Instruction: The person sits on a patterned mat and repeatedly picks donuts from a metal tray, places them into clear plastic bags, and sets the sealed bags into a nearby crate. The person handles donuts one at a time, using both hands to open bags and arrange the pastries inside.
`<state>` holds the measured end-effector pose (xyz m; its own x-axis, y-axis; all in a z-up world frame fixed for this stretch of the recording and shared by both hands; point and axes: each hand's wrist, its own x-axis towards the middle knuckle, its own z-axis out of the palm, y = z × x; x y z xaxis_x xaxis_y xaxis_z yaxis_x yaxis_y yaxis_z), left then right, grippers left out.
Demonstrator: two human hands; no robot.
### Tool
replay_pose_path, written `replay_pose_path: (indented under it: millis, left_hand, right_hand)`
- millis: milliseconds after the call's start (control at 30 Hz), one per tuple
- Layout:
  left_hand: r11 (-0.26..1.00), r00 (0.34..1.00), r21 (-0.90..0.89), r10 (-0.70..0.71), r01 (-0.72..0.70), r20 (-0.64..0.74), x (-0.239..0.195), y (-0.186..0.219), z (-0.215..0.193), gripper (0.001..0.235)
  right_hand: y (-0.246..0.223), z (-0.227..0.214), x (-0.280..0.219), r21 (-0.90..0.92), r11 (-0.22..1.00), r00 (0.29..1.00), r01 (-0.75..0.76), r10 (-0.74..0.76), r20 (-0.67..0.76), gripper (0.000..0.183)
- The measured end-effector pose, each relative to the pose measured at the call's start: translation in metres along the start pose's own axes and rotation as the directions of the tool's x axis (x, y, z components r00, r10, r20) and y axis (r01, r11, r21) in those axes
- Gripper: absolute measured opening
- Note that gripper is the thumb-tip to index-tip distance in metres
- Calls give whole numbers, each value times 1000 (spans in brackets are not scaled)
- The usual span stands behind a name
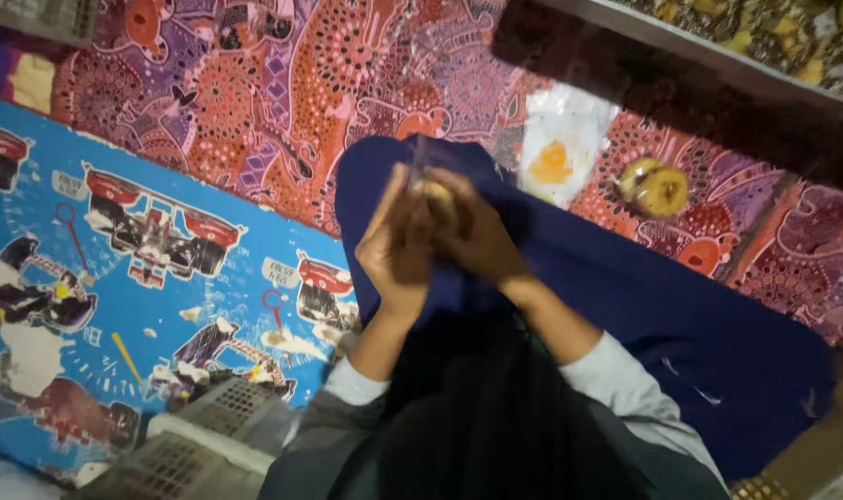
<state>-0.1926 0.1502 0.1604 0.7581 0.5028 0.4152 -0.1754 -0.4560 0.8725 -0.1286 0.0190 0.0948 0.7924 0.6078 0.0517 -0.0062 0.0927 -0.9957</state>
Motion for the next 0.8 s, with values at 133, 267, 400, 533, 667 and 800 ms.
replay_pose_path:
  millis: [133,267,400,533,667,800]
  left_hand:
    - [913,909,-128,-401,387,-111,0,-24,-5,41]
    - [595,672,-321,-696,737,253,-3,-48,-15,34]
    - [931,908,-67,-331,358,258,12,-43,-9,18]
    - [843,942,-423,-319,332,104,22,-25,5,12]
    - [833,954,-497,-299,244,-31,10,-11,14,14]
    - [921,924,-82,-379,382,50,-19,-7,-6,17]
  right_hand:
    - [13,-4,11,307,895,947,-322,303,111,54]
    - [14,-2,2,243,889,920,-388,387,56,50]
    - [-13,-9,17,-102,979,980,-177,166,-107,47]
    - [-50,-10,35,-416,896,909,156,-295,-296,34]
    - [-51,-7,27,-449,880,811,158,-375,-449,10]
    - [-3,-3,-18,-415,910,886,15,-205,-417,22]
